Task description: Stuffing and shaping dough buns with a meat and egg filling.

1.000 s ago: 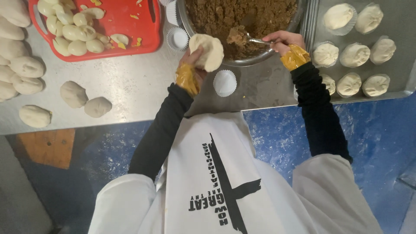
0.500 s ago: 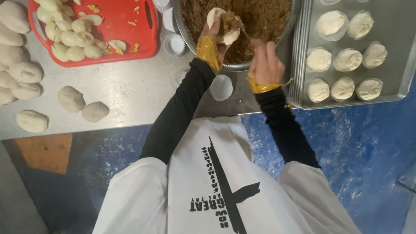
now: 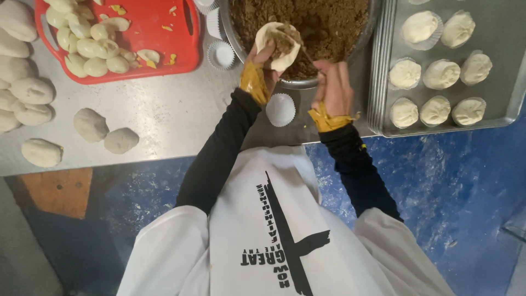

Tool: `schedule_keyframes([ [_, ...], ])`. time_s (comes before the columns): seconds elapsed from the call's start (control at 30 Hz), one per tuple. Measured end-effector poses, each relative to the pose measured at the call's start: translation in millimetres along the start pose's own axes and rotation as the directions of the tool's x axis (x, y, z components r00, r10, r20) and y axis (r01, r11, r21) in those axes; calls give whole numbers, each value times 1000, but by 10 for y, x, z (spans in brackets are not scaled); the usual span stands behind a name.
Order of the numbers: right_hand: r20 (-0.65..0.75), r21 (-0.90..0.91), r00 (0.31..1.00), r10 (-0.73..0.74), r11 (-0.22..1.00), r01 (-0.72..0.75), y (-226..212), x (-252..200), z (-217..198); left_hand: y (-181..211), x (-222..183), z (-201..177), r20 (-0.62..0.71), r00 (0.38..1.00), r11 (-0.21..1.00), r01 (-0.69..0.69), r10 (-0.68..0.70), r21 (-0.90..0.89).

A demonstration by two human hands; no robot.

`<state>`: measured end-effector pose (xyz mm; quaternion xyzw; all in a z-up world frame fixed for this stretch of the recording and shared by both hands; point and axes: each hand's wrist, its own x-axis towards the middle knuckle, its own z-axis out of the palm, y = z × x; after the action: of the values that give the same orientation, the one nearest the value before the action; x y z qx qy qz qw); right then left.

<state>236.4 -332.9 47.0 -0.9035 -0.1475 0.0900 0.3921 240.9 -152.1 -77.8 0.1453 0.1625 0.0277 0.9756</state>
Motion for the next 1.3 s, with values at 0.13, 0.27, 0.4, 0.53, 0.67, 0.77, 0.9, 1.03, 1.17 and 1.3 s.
schedule_keyframes([
  [0.13, -185, -165, 923, -339, 936, 310, -26, -80, -128, 35, -151, -77, 2, 1000, 999, 30, -30, -29],
  [0.27, 20, -13, 988, -155, 988, 155, -98, -140, -128, 84, -222, -51, -25, 998, 998, 56, -57, -18],
  [0.4, -112, -82, 954, -280, 959, 272, -45, -120, -132, 84, -279, -83, -17, 999, 999, 47, -47, -11],
  [0.53, -125, -249, 903, -412, 894, 373, -60, -100, -177, 46, -322, -101, -23, 997, 997, 76, -76, -3],
  [0.67, -47, -245, 972, -230, 946, 212, 72, 5, -164, 39, -360, -129, -37, 997, 997, 70, -70, -19],
  [0.77, -173, -327, 909, -380, 892, 312, 114, 25, -206, 147, -472, -48, -51, 996, 997, 74, -75, -15],
  [0.9, -142, -225, 936, -321, 932, 285, 346, 54, -160, 238, -732, -101, -86, 992, 991, 98, -90, 87],
  [1.03, -22, -425, 971, -238, 881, 207, 752, 145, -27, 470, -1196, 130, -50, 991, 975, 128, -121, 183],
  [1.17, -75, -744, 763, -642, 545, 386, -166, 21, -82, 523, -1558, -169, -63, 988, 959, 155, -144, 237],
  [1.3, 241, 346, 970, -25, 936, -62, -130, -243, 389, 778, -1861, 109, 25, 995, 937, 79, -93, 339],
])
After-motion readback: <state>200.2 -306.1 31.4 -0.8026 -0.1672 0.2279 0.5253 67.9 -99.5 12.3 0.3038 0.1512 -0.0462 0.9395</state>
